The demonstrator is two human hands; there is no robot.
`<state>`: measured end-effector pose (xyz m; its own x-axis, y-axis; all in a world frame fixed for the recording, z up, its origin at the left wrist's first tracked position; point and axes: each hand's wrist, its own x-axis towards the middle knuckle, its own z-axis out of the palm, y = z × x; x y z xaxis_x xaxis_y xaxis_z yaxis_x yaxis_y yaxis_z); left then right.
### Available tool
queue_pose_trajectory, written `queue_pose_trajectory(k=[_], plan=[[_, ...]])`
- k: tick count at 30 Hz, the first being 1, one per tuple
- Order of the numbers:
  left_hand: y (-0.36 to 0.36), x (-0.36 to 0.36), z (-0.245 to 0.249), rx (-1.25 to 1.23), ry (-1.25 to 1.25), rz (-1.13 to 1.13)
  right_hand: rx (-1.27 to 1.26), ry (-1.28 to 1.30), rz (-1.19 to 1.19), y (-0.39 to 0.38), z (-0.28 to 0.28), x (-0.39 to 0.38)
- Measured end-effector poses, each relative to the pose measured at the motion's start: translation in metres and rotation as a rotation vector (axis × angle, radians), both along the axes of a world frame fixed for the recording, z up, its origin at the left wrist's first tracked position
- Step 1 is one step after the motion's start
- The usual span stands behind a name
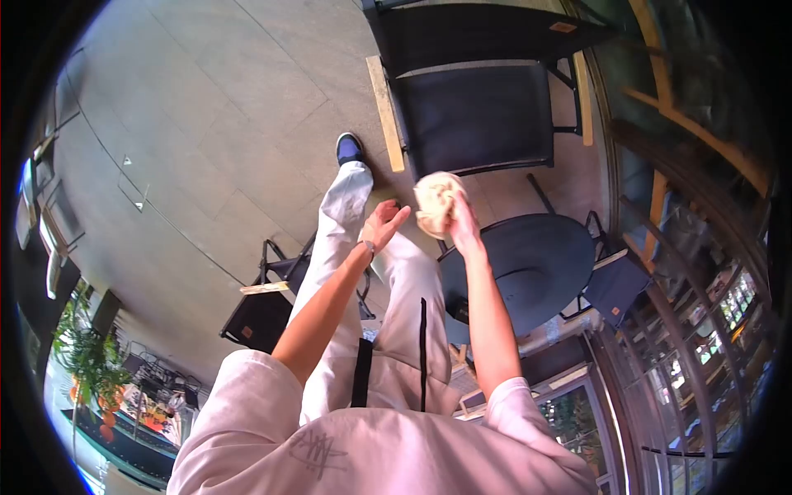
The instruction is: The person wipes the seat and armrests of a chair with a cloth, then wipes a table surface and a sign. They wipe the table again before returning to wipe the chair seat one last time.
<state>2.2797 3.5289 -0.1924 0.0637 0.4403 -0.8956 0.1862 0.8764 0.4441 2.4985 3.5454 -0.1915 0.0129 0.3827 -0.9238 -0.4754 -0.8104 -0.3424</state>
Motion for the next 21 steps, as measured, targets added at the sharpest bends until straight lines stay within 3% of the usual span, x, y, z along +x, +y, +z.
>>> queue_pose_trajectory(k=[1, 2, 3, 5, 7, 9, 12, 15, 17, 18, 21], plan=[[0.004, 0.009, -0.007, 0.013, -0.030, 0.072, -0.053, 0.084, 0.046, 0.018, 0.006, -0.007], [0.038, 0.014, 0.020, 0.018, -0.265, 0.209, -0.033, 0.203, 0.145, 0.038, 0.016, -0.012], [0.053, 0.019, 0.025, -0.048, -0.316, 0.335, -0.024, 0.271, 0.192, 0.061, 0.029, -0.019], [0.060, 0.028, 0.009, 0.061, -0.387, 0.536, 0.087, 0.146, 0.273, 0.071, 0.013, -0.012], [0.067, 0.044, -0.006, 0.221, -0.147, 0.596, 0.225, -0.060, 0.260, 0.088, -0.003, 0.012], [0.090, 0.059, 0.006, 0.203, 0.036, 0.388, 0.228, -0.387, 0.427, 0.108, -0.024, 0.051], [0.122, 0.087, -0.007, 0.494, 0.256, 0.034, 0.377, -0.595, 0.693, 0.136, -0.077, 0.113], [0.155, 0.107, -0.048, 0.431, 0.125, 0.000, 0.437, -0.680, 0.698, 0.178, -0.093, 0.154], [0.173, 0.127, -0.071, 0.494, 0.109, 0.108, 0.498, -0.764, 0.795, 0.206, -0.087, 0.175], [0.193, 0.137, -0.059, 0.564, 0.242, 0.046, 0.358, -0.707, 0.815, 0.219, -0.082, 0.186], [0.222, 0.150, -0.034, 1.033, 0.370, -0.129, 0.604, -0.770, 0.652, 0.225, -0.088, 0.202]])
